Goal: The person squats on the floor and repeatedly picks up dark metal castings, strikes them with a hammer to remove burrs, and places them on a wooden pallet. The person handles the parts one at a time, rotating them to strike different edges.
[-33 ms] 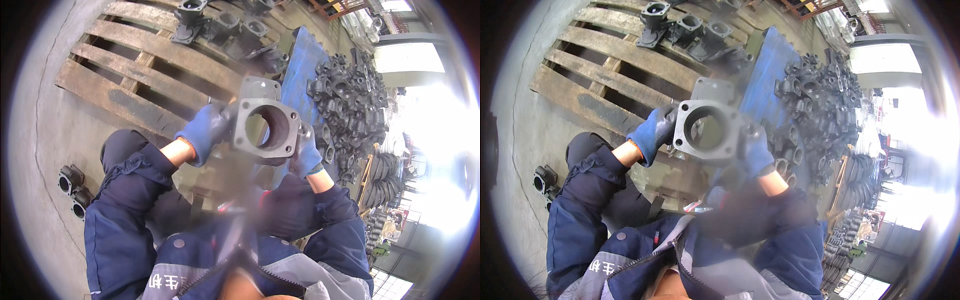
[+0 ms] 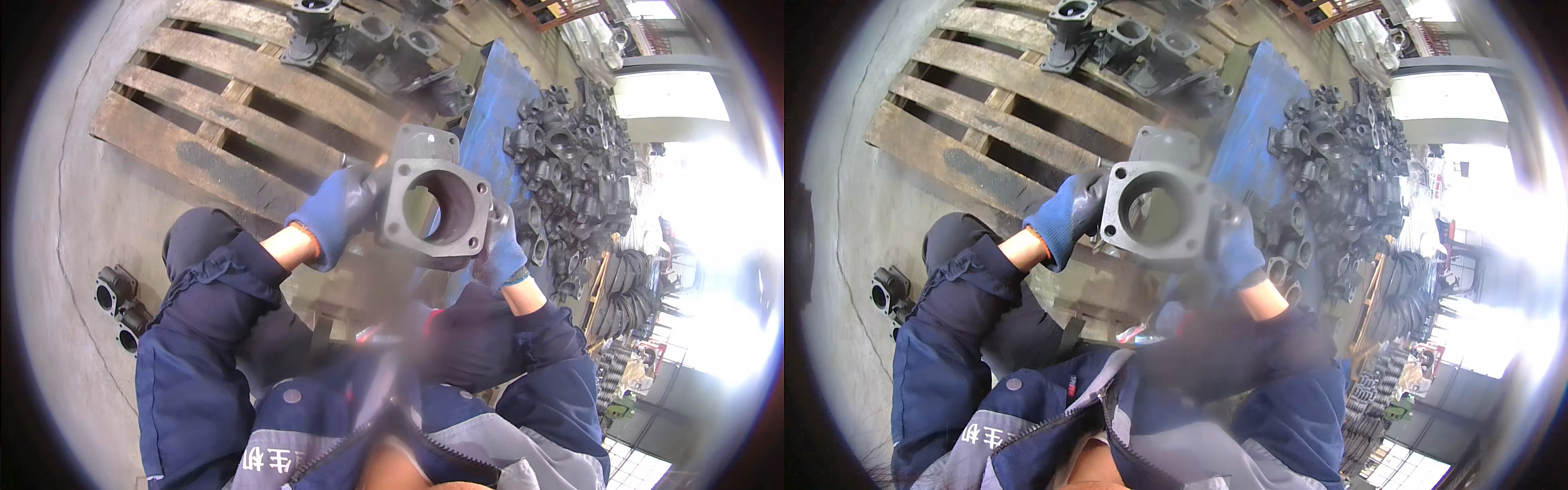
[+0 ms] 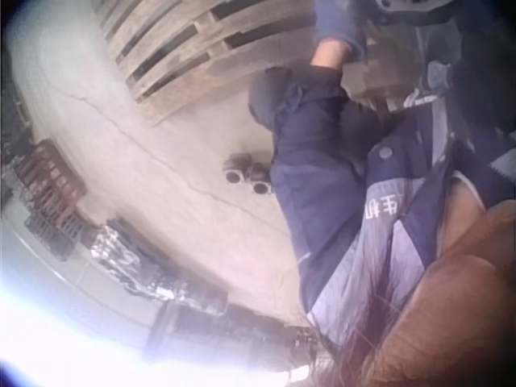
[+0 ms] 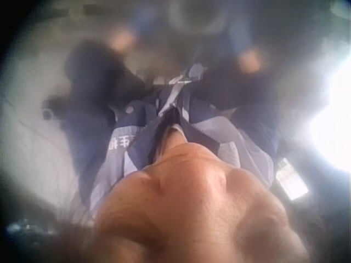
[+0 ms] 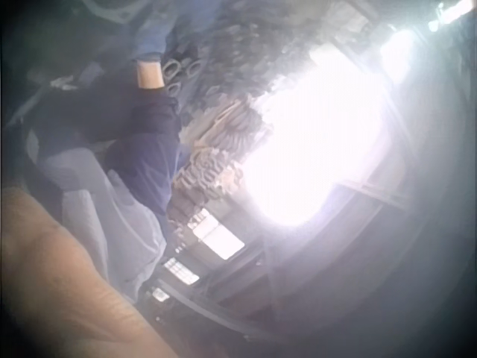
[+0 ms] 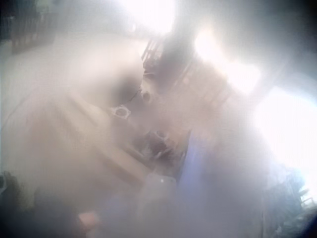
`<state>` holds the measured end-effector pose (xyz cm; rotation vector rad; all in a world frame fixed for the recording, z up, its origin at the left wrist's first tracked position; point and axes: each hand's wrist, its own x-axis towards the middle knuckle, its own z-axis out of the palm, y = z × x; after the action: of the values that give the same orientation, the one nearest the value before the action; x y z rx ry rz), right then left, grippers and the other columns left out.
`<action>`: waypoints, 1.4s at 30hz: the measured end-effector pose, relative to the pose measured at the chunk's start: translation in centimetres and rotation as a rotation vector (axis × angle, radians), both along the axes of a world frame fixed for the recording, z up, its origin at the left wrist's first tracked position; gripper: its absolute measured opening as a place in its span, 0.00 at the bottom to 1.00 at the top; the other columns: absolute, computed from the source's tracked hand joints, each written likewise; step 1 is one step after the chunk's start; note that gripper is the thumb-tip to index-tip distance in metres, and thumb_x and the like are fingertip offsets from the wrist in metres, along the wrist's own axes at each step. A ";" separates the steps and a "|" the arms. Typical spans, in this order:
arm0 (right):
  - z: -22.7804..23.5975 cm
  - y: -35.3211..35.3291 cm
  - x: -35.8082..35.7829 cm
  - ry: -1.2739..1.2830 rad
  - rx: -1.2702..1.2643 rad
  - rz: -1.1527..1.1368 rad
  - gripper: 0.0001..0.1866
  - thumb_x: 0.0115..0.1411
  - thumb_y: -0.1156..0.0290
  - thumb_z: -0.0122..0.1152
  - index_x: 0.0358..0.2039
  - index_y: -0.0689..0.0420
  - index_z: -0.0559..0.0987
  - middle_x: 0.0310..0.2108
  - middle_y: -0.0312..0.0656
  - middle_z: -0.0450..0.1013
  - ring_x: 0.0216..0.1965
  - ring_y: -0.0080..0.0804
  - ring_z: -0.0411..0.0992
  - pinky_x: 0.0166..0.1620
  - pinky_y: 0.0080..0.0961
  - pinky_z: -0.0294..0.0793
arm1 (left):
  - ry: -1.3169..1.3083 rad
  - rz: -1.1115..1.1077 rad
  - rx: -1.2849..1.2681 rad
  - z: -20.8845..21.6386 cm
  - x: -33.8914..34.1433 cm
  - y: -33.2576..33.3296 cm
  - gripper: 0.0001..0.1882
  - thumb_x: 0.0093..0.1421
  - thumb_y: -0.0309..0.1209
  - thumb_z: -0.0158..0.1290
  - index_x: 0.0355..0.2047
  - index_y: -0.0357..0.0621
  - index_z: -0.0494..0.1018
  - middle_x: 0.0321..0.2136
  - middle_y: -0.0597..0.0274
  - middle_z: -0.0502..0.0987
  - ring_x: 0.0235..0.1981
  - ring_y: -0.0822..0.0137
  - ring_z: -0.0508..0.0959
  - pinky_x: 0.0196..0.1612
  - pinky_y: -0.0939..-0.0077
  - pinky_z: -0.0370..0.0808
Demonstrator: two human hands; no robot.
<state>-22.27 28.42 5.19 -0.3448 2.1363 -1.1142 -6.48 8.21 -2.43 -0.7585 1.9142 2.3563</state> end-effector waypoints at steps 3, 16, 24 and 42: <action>-1.4 0.8 0.3 -0.107 -0.097 -0.070 0.18 0.70 0.69 0.42 0.55 0.63 0.72 0.43 0.47 0.77 0.41 0.31 0.76 0.42 0.24 0.77 | -0.016 -0.043 0.011 -1.2 0.7 0.1 0.23 0.67 0.44 0.42 0.38 0.32 0.73 0.24 0.54 0.78 0.27 0.65 0.79 0.31 0.70 0.74; -1.1 0.5 1.1 0.388 0.365 0.228 0.14 0.66 0.62 0.54 0.36 0.60 0.79 0.20 0.47 0.74 0.22 0.39 0.74 0.26 0.35 0.70 | -0.047 -0.146 0.153 -2.4 2.6 0.0 0.17 0.64 0.36 0.49 0.47 0.39 0.74 0.28 0.59 0.78 0.27 0.69 0.77 0.33 0.71 0.75; -3.9 2.9 -1.6 0.974 0.145 0.591 0.17 0.60 0.69 0.62 0.49 0.60 0.77 0.36 0.51 0.73 0.36 0.48 0.73 0.40 0.40 0.74 | 0.388 0.057 -0.095 -6.1 1.6 1.0 0.17 0.63 0.27 0.44 0.51 0.37 0.72 0.40 0.43 0.76 0.40 0.52 0.77 0.43 0.64 0.74; -2.6 -1.0 -0.5 0.532 -0.095 0.352 0.14 0.66 0.63 0.51 0.44 0.58 0.77 0.38 0.44 0.78 0.37 0.41 0.78 0.42 0.34 0.78 | 0.297 0.118 -0.628 -1.6 0.7 -0.9 0.27 0.41 0.21 0.60 0.46 0.41 0.72 0.34 0.43 0.74 0.33 0.40 0.77 0.34 0.55 0.75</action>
<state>-22.73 27.43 2.56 -1.1208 2.3395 -0.9912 -5.74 7.33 -4.07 -0.5619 2.8699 2.0066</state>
